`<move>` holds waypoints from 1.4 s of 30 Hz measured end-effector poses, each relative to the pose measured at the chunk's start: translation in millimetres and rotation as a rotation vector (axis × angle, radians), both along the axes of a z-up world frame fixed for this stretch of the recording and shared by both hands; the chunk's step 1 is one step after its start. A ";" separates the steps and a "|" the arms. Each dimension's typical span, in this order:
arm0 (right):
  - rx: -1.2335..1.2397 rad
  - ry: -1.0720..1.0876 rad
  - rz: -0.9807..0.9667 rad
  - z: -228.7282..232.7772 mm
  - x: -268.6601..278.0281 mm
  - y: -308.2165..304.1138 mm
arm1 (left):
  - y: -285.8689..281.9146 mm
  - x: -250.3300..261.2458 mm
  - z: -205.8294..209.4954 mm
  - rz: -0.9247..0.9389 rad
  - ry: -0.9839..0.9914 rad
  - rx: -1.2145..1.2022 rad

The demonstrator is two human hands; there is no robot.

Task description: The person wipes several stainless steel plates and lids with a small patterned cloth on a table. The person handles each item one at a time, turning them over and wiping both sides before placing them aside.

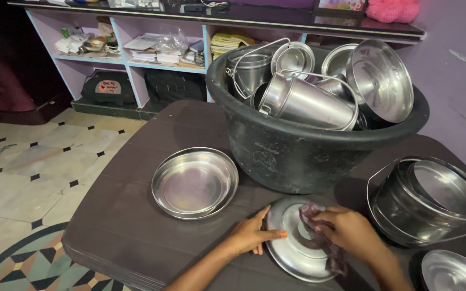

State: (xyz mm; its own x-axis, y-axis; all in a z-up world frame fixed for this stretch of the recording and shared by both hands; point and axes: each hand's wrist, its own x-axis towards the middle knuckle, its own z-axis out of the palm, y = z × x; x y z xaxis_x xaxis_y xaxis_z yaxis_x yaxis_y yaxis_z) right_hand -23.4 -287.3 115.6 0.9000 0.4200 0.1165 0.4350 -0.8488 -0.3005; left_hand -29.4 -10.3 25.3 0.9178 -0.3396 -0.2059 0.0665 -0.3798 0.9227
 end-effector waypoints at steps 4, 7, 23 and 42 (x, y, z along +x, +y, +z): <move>0.131 -0.331 0.156 -34.9 6.5 27.4 | 0.1 10.5 -10.1 -0.011 0.067 -0.111; 0.284 -0.344 0.318 -47.6 6.7 38.5 | 1.5 19.0 -23.9 -0.027 0.192 -0.356; 0.290 -0.263 0.214 -33.9 16.1 75.1 | -4.1 7.9 -24.2 -0.070 0.231 -0.325; 0.154 -0.068 0.553 -15.2 -15.2 65.0 | 11.0 9.0 -19.6 -0.085 0.340 -0.455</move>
